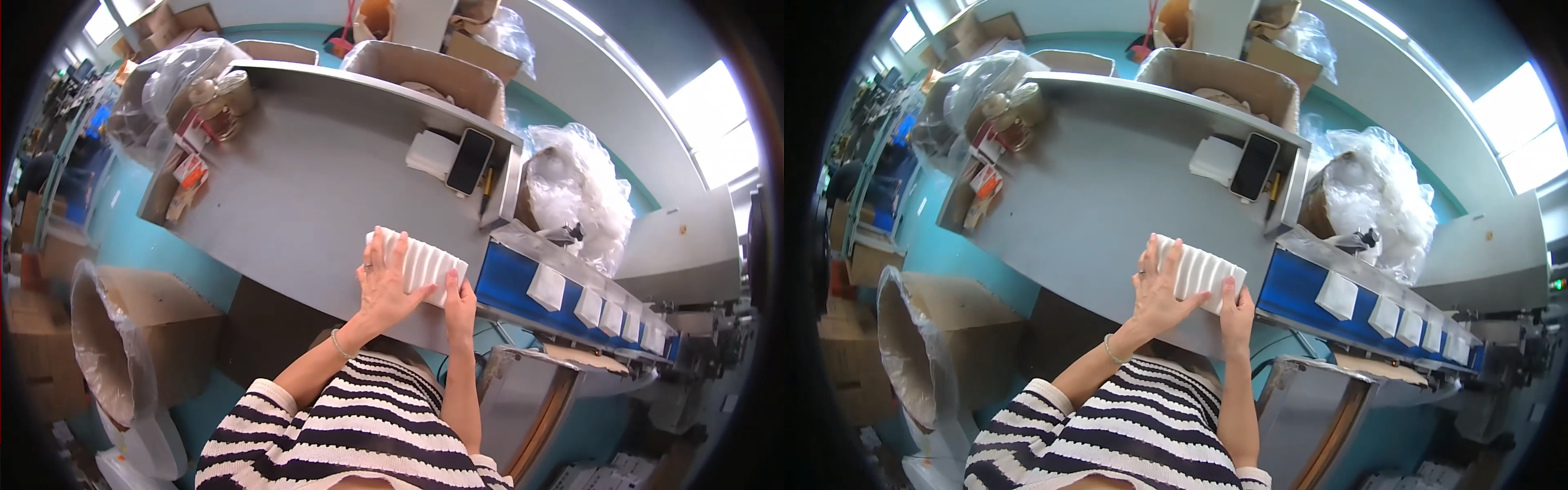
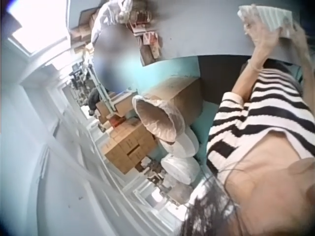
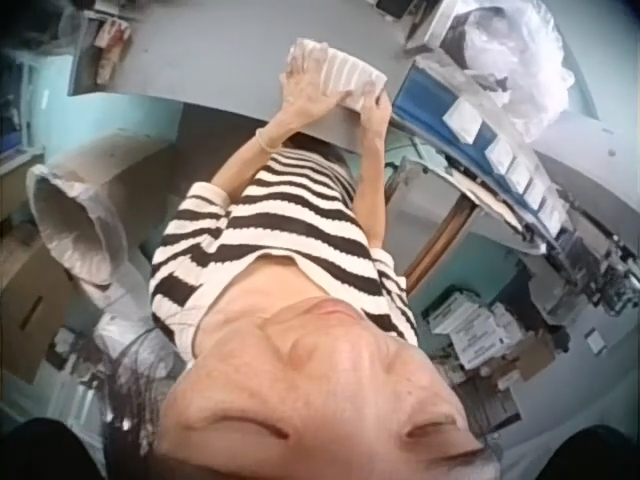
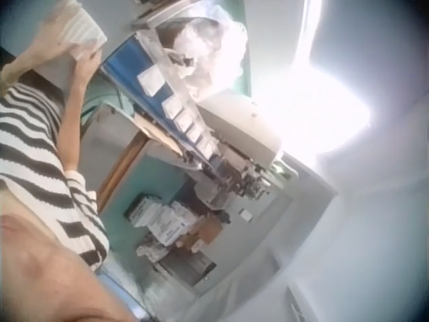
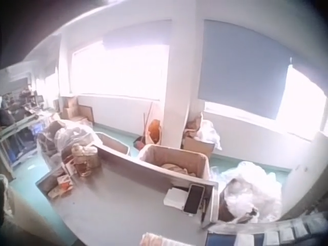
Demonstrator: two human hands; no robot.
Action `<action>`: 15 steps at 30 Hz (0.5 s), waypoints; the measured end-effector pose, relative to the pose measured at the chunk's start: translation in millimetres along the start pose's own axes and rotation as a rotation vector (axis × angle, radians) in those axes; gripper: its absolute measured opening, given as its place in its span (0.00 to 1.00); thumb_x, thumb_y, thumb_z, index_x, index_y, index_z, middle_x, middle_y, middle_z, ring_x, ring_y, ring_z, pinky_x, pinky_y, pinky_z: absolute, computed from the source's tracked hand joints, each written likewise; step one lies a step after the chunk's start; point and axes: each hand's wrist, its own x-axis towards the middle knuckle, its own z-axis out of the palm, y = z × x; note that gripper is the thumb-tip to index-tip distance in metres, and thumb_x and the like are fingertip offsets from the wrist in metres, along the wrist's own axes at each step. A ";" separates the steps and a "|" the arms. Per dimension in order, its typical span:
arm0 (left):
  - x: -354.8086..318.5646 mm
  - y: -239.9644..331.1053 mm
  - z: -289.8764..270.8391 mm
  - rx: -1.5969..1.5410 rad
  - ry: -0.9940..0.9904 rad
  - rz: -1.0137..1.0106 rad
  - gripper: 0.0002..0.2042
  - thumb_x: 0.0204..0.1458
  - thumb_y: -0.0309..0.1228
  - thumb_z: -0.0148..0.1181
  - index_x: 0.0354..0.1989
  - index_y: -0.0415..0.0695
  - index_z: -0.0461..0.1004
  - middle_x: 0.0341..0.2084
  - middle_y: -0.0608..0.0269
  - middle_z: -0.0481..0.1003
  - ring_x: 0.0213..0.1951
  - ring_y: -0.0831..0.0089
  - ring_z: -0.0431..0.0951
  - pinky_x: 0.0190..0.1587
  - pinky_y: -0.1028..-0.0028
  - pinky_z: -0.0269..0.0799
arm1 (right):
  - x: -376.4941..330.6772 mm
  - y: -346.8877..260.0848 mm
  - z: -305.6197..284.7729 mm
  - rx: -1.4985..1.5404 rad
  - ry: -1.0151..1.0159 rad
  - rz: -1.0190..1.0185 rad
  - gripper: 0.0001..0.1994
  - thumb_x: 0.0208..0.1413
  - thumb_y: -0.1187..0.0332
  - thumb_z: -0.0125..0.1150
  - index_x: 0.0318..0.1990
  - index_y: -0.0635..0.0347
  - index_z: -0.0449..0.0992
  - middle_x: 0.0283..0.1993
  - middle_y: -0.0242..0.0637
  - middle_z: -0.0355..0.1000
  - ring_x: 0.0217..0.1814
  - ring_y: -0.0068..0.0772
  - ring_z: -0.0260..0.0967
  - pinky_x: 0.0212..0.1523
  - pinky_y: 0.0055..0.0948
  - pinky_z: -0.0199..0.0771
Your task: Placing individual paper filters onto a conveyor belt for processing.
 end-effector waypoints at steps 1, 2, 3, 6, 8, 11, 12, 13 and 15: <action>0.0 0.6 1.7 -0.001 0.030 -0.030 0.48 0.40 0.56 0.67 0.68 0.47 0.51 0.66 0.38 0.42 0.64 0.40 0.49 0.55 0.42 0.54 | -0.6 1.8 -1.8 0.251 -0.021 0.125 0.22 0.61 0.56 0.57 0.53 0.65 0.70 0.47 0.37 0.73 0.46 0.26 0.69 0.47 0.27 0.69; 0.8 0.5 2.7 -0.002 0.062 -0.062 0.48 0.40 0.56 0.67 0.68 0.47 0.51 0.66 0.38 0.42 0.64 0.40 0.49 0.56 0.42 0.54 | -0.2 4.5 -4.7 0.503 -0.044 0.246 0.21 0.60 0.57 0.58 0.53 0.65 0.70 0.46 0.37 0.73 0.44 0.26 0.70 0.44 0.27 0.70; 1.8 -1.1 2.8 -0.010 0.080 -0.077 0.47 0.41 0.54 0.67 0.68 0.49 0.51 0.66 0.38 0.42 0.64 0.41 0.48 0.56 0.41 0.54 | 0.5 15.8 -16.7 0.564 -0.132 0.378 0.19 0.59 0.61 0.58 0.53 0.65 0.70 0.45 0.36 0.73 0.39 0.25 0.71 0.37 0.27 0.71; 4.0 -5.1 1.6 -0.031 0.042 -0.106 0.46 0.41 0.53 0.68 0.67 0.50 0.52 0.66 0.38 0.42 0.65 0.41 0.48 0.56 0.39 0.53 | -4.2 36.1 -31.0 0.481 -0.140 0.395 0.18 0.57 0.65 0.60 0.52 0.64 0.69 0.43 0.35 0.73 0.37 0.27 0.72 0.33 0.25 0.72; 3.6 -3.0 4.8 -0.055 0.049 -0.080 0.45 0.41 0.52 0.69 0.67 0.48 0.53 0.66 0.38 0.43 0.64 0.41 0.49 0.58 0.41 0.54 | 3.1 44.0 -37.3 0.835 0.150 0.316 0.16 0.58 0.66 0.60 0.51 0.62 0.69 0.43 0.36 0.73 0.37 0.28 0.72 0.34 0.24 0.74; 1.7 -1.3 11.4 -0.096 0.075 -0.045 0.44 0.41 0.49 0.70 0.65 0.45 0.56 0.64 0.36 0.47 0.63 0.40 0.53 0.60 0.46 0.54 | 12.2 35.2 -41.4 0.684 0.129 0.264 0.20 0.61 0.55 0.56 0.51 0.63 0.68 0.43 0.36 0.72 0.39 0.27 0.72 0.39 0.23 0.74; 0.4 3.3 16.6 -0.139 0.063 0.009 0.44 0.41 0.49 0.70 0.66 0.47 0.55 0.65 0.38 0.45 0.63 0.39 0.52 0.56 0.42 0.56 | 18.1 45.9 -35.6 0.452 0.083 0.109 0.24 0.61 0.51 0.56 0.51 0.65 0.68 0.42 0.36 0.72 0.39 0.23 0.69 0.40 0.22 0.71; -1.4 5.5 18.7 -0.176 0.055 0.046 0.45 0.41 0.50 0.69 0.66 0.49 0.54 0.66 0.39 0.43 0.63 0.39 0.51 0.53 0.39 0.58 | 11.0 27.6 -23.1 0.203 0.028 0.046 0.25 0.60 0.51 0.56 0.52 0.66 0.68 0.41 0.35 0.71 0.38 0.21 0.68 0.40 0.22 0.70; -4.2 13.4 17.0 -0.146 0.031 0.046 0.46 0.39 0.50 0.70 0.66 0.50 0.54 0.66 0.39 0.42 0.63 0.39 0.50 0.53 0.39 0.58 | -1.5 -5.3 -10.9 -0.027 -0.057 0.051 0.21 0.60 0.54 0.58 0.50 0.64 0.71 0.40 0.33 0.72 0.37 0.20 0.67 0.40 0.22 0.70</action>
